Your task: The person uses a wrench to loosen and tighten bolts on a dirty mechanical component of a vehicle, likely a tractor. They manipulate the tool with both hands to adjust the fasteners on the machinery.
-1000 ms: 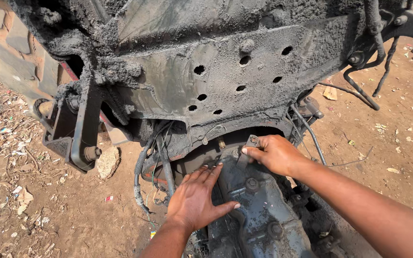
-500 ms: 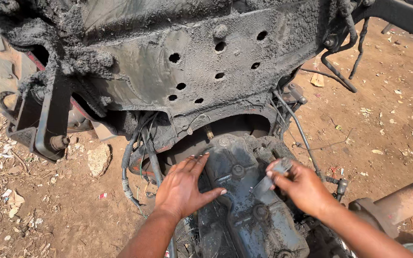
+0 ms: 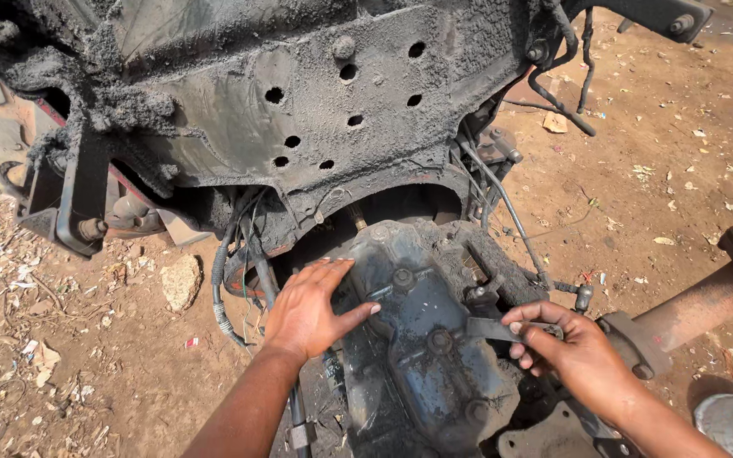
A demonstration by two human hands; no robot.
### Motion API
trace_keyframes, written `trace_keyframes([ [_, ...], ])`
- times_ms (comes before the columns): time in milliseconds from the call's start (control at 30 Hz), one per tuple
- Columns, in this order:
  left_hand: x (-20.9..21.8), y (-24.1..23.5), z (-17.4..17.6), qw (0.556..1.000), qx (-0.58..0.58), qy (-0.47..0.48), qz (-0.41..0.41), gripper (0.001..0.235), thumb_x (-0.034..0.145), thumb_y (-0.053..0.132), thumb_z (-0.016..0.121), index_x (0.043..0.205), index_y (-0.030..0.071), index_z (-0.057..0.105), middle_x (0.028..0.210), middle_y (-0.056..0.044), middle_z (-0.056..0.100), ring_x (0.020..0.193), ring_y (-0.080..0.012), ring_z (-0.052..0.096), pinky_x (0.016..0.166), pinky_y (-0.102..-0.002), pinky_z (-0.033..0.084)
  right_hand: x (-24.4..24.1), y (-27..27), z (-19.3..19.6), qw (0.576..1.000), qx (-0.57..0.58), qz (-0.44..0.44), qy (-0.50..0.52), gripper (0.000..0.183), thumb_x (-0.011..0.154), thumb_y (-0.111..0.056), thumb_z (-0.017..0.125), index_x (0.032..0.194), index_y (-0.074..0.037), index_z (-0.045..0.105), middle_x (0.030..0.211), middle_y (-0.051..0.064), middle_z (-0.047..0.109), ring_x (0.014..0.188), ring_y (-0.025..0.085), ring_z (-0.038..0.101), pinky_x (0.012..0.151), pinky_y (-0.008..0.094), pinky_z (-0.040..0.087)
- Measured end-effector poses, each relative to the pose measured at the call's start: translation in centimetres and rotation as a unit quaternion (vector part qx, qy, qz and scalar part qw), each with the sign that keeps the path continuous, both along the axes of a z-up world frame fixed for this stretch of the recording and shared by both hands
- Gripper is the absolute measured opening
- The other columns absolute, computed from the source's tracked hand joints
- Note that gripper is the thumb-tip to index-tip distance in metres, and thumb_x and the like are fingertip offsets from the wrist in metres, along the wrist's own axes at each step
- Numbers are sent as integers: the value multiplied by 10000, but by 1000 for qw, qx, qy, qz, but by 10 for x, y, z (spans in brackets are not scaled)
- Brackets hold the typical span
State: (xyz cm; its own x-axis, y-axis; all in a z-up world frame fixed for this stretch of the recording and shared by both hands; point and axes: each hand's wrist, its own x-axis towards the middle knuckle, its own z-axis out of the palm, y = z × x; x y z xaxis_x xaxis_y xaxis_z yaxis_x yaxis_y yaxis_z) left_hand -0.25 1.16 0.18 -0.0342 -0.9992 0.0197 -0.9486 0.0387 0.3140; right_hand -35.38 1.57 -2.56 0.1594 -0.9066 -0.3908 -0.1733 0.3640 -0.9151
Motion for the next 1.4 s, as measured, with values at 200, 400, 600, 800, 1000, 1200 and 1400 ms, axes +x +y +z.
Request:
trace_keyframes([
  [200,-55,34,-4,992,-57,113,-13,695,898,592,681,1429,156,581,1510,-101,530,1441,-281,417,1211,-462,254,7,23,7,985,5,75,152,445,931,-149,662,1371,-216,673,761,16,737,635,93,580,615,259,499],
  [400,-126,82,-17,979,42,194,39,642,879,360,704,1438,97,533,1556,-82,466,1494,-286,340,1200,-382,283,28,41,-9,986,-60,43,148,437,901,-149,667,1334,-171,728,1018,61,771,868,103,680,792,283,525],
  [600,-122,77,-11,989,70,132,21,609,902,275,699,1465,123,524,1567,-46,469,1492,-231,367,1220,-360,305,32,48,-20,983,-118,6,144,408,894,-177,675,1295,-127,727,1136,94,815,1030,137,748,902,295,548],
  [800,-125,75,4,983,120,124,63,582,934,341,678,1475,205,517,1586,2,435,1497,-157,345,1232,-351,282,50,31,-23,997,1,-64,48,382,921,-197,668,1280,-128,780,1042,194,783,793,167,682,756,354,508],
  [1000,-127,77,10,976,139,143,86,597,910,354,695,1466,233,517,1594,37,416,1499,-138,332,1232,-332,277,44,38,16,940,-72,86,321,411,891,-321,684,1298,-295,731,836,209,769,726,277,733,728,379,562],
  [1200,-127,78,15,967,151,180,100,601,888,291,696,1467,261,536,1606,35,403,1499,-150,335,1230,-331,290,33,44,38,934,-104,133,314,398,880,-333,691,1272,-329,763,822,198,757,730,316,723,733,420,581],
  [1400,-134,87,11,978,139,146,52,728,871,238,698,1530,146,403,1622,-50,379,1537,-211,262,1246,-344,265,23,29,25,923,-149,199,292,393,846,-333,727,1235,-301,775,926,120,802,757,205,749,773,358,577],
])
